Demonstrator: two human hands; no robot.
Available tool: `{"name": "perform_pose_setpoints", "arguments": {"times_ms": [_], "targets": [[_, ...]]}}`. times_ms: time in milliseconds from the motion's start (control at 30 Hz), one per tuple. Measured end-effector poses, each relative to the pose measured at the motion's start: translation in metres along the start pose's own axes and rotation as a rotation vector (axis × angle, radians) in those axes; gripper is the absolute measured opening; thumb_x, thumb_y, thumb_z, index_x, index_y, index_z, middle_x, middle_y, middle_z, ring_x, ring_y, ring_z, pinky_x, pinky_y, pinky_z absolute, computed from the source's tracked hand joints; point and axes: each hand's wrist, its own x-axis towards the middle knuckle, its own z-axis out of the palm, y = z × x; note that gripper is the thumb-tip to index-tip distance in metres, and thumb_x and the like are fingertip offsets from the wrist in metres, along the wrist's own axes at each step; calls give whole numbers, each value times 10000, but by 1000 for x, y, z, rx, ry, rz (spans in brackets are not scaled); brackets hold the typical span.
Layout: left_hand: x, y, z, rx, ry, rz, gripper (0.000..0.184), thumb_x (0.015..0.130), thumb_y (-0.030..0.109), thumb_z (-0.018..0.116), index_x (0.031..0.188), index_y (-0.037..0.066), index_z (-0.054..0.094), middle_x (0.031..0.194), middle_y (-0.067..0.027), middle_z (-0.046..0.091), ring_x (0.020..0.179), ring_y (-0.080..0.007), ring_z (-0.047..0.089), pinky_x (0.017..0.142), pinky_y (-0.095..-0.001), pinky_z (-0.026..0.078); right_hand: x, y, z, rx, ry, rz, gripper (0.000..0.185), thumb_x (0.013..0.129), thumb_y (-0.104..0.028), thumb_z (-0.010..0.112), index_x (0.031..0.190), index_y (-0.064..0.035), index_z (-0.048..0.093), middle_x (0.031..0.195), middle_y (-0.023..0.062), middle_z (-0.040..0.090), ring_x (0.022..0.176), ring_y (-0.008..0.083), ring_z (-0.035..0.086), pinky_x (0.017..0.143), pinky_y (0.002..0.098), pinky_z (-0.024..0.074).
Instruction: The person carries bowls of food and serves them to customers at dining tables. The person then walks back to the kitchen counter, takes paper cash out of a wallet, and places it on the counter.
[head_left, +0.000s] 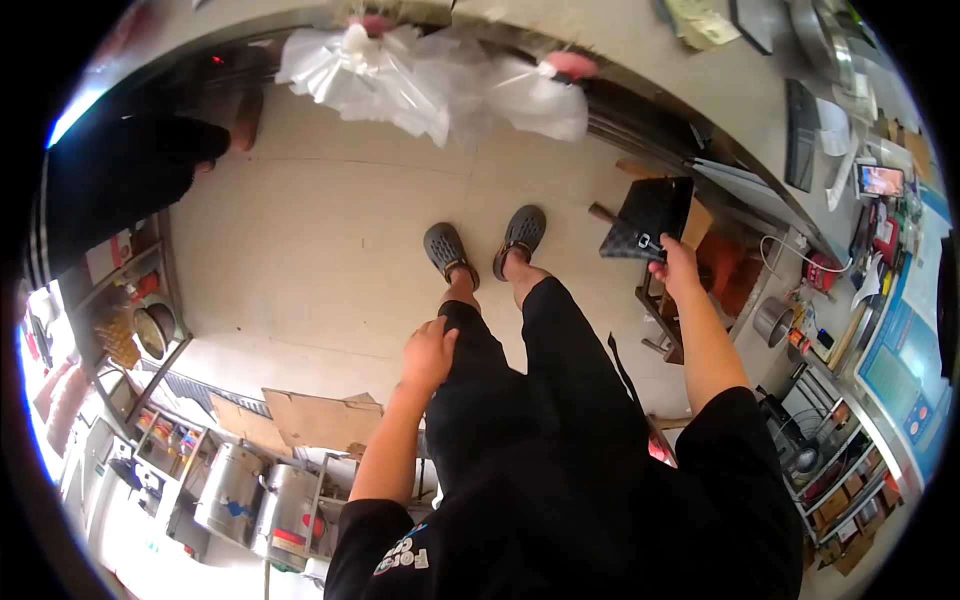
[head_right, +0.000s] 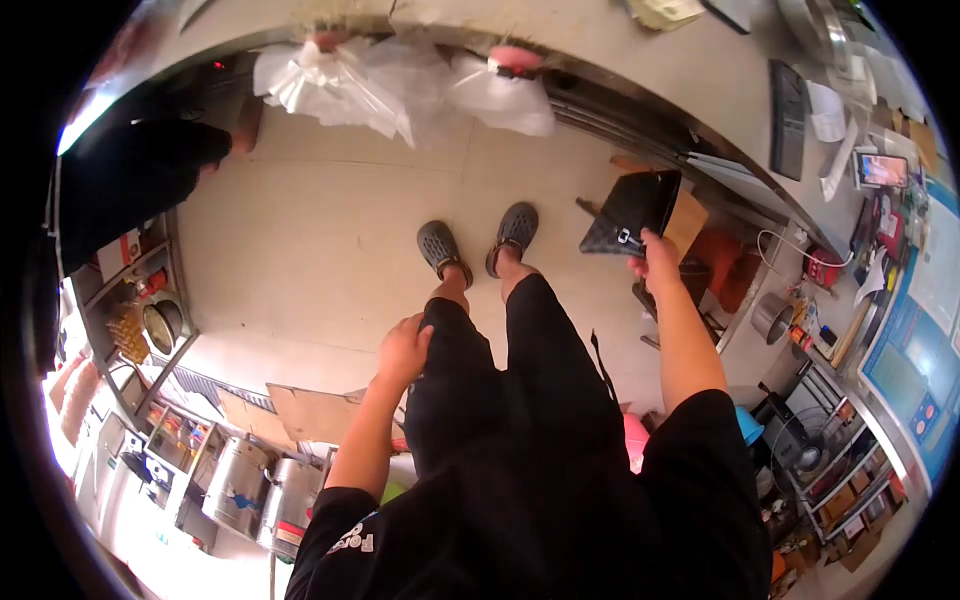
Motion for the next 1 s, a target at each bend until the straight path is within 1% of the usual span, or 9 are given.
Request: {"name": "perform_pose_setpoints", "arguments": {"times_ms": [200, 300, 367, 400, 467, 567, 733, 867, 1000], "targets": [[-8, -57, 36, -9, -5, -110, 314, 888, 224, 527, 1097, -7, 566, 1018, -202, 609, 949, -385, 571, 817, -450, 463, 78, -14, 26, 279, 24, -58, 227, 878, -280, 577, 902, -57, 542, 682, 67, 588, 438, 194, 557, 359, 266, 439], [-1, -74, 47, 29, -1, -186, 309, 880, 225, 539, 1091, 2, 576, 1031, -206, 609, 964, -385, 570, 829, -445, 464, 144, -40, 18, 484, 104, -46, 225, 883, -255, 573, 952, -47, 521, 697, 100, 590, 470, 238, 574, 410, 286, 492], [0, -84, 52, 73, 13, -243, 309, 876, 228, 546, 1089, 7, 581, 1037, -212, 609, 966, -386, 572, 830, -444, 465, 182, -60, 5, 703, 73, -162, 247, 893, -234, 557, 1030, -43, 478, 800, 134, 600, 525, 274, 591, 457, 326, 528], [5, -88, 55, 80, 25, -260, 311, 874, 229, 548, 1090, 8, 582, 1039, -215, 609, 965, -388, 574, 829, -445, 466, 200, -75, -3, 708, 66, -171, 247, 893, -234, 557, 1030, -43, 478, 800, 134, 600, 525, 274, 591, 457, 326, 528], [13, -90, 58, 91, 58, -270, 312, 875, 226, 548, 1095, 7, 583, 1035, -221, 610, 957, -396, 576, 825, -450, 467, 231, -102, -20, 731, 171, -155, 272, 897, -234, 548, 1082, -65, 445, 904, 124, 596, 577, 287, 598, 482, 341, 531], [23, -95, 64, 59, 78, -332, 298, 881, 209, 535, 1087, -1, 587, 1033, -232, 609, 960, -403, 573, 829, -447, 468, 270, -132, -39, 762, 335, -326, 280, 897, -235, 533, 1093, -50, 459, 822, 164, 587, 656, 324, 611, 543, 392, 542], [34, -104, 77, 74, 118, -368, 307, 882, 210, 533, 1093, -5, 584, 1071, -231, 600, 994, -398, 568, 857, -444, 462, 312, -158, -53, 809, 404, -456, 248, 890, -212, 520, 1060, -38, 469, 806, 149, 586, 640, 298, 598, 517, 374, 520], [42, -94, 82, 64, 113, -372, 312, 881, 208, 530, 1109, 1, 578, 1091, -221, 596, 1010, -392, 565, 867, -438, 459, 335, -153, -58, 794, 427, -477, 225, 885, -194, 509, 1033, -28, 478, 792, 137, 586, 627, 278, 589, 497, 359, 502], [39, -79, 82, 46, 99, -380, 313, 878, 205, 535, 1119, 8, 573, 1090, -212, 598, 1014, -385, 564, 862, -431, 461, 341, -107, -49, 636, 423, -523, 202, 880, -176, 499, 1006, -18, 486, 779, 125, 586, 614, 257, 579, 476, 345, 485]]}}
